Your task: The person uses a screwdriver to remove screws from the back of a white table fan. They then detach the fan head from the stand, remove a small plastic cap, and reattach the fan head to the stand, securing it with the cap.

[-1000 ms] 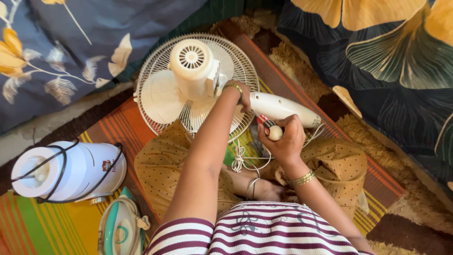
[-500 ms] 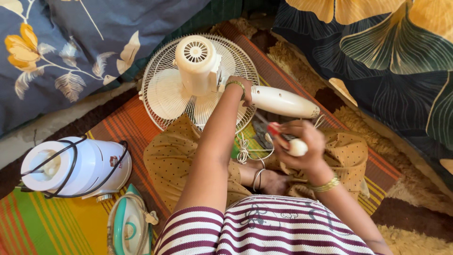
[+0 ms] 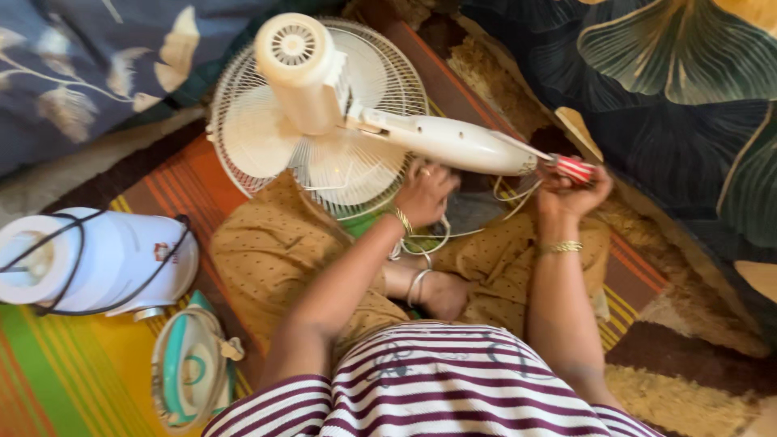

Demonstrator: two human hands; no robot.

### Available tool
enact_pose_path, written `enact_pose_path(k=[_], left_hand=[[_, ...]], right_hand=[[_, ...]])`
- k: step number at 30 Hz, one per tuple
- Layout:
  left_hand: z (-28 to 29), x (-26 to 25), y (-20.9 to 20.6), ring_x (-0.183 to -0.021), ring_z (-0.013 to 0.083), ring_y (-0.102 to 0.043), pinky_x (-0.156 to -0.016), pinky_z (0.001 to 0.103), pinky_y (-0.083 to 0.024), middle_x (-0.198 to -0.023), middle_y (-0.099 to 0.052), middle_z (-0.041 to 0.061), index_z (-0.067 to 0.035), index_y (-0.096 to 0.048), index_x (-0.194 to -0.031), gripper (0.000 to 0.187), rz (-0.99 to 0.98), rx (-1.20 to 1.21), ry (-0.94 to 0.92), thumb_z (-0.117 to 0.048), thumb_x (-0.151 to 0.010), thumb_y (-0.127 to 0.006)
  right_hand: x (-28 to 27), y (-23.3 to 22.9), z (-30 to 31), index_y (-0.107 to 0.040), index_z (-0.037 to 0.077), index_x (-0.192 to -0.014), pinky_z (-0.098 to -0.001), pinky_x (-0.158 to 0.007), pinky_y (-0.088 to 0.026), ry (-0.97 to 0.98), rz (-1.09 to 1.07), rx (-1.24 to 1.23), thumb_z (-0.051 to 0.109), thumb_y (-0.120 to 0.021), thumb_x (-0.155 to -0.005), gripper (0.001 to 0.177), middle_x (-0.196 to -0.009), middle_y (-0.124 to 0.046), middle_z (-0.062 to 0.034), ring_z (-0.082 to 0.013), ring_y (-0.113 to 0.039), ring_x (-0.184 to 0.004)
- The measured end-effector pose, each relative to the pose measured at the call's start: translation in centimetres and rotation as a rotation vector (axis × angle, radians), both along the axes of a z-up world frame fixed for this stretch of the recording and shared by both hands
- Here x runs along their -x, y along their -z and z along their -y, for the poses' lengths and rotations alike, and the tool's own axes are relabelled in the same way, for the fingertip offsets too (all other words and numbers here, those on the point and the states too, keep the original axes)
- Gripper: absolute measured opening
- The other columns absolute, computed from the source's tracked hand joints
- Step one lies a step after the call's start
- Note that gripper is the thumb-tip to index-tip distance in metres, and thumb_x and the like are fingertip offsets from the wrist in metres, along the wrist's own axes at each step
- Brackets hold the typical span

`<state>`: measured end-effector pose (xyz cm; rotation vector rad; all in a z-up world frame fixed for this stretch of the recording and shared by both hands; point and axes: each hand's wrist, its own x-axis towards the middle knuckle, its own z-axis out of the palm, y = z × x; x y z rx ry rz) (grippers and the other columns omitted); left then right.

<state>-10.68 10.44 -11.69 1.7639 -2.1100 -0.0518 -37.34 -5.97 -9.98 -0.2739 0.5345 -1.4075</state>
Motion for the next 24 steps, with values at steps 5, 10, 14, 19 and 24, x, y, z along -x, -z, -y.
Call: enact_pose_path(k=[5, 10, 14, 19, 24], left_hand=[[2.4, 5.3, 8.1, -0.098, 0.0313, -0.065, -0.085, 0.049, -0.051, -0.101, -0.067, 0.012, -0.013, -0.073, -0.1, 0.02, -0.123, -0.183, -0.153, -0.018, -0.081, -0.067], [5.8, 8.0, 14.1, -0.091, 0.0275, -0.069, -0.076, 0.044, -0.055, -0.101, -0.069, 0.012, -0.011, -0.076, -0.087, 0.018, 0.151, -0.278, -0.325, -0.015, -0.087, -0.059], [6.2, 7.5, 14.9, -0.09, 0.0299, -0.072, -0.074, 0.046, -0.057, -0.098, -0.072, 0.014, -0.012, -0.077, -0.088, 0.02, 0.045, -0.32, -0.426, -0.014, -0.089, -0.057], [6.4, 7.3, 13.8, -0.094, 0.031, -0.075, -0.075, 0.045, -0.059, -0.106, -0.075, 0.015, -0.012, -0.078, -0.096, 0.024, -0.041, -0.489, -0.51, -0.014, -0.097, -0.053], [5.4, 7.3, 13.3, -0.09, 0.031, -0.074, -0.069, 0.045, -0.06, -0.105, -0.072, 0.015, -0.011, -0.077, -0.094, 0.022, -0.111, -0.41, -0.506, -0.011, -0.089, -0.055]], right_hand=[[-1.3, 2.5, 2.9, -0.063, 0.015, -0.09, -0.0333, -0.064, -0.056, -0.101, -0.039, 0.017, 0.032, -0.072, -0.085, 0.019, -0.097, -0.073, -0.0084, -0.0184, -0.059, -0.059], [-1.3, 3.2, 2.1, -0.068, 0.016, -0.094, -0.031, -0.054, -0.051, -0.169, -0.062, -0.033, 0.033, -0.071, -0.081, 0.022, -0.098, -0.074, -0.0055, -0.0171, -0.06, -0.057], [-0.9, 2.7, 2.4, -0.067, 0.012, -0.098, -0.0287, -0.058, -0.05, -0.171, 0.05, -0.029, 0.03, -0.071, -0.086, 0.021, -0.104, -0.074, -0.0097, -0.0183, -0.061, -0.061], [-1.8, 2.7, 2.4, -0.068, 0.011, -0.095, -0.0321, -0.059, -0.052, -0.177, 0.041, -0.018, 0.029, -0.07, -0.085, 0.021, -0.102, -0.074, -0.0113, -0.0198, -0.06, -0.059], [-2.1, 3.2, 2.2, -0.068, 0.01, -0.095, -0.034, -0.063, -0.053, -0.188, 0.012, -0.021, 0.03, -0.071, -0.087, 0.021, -0.103, -0.072, -0.0132, -0.0204, -0.058, -0.059]])
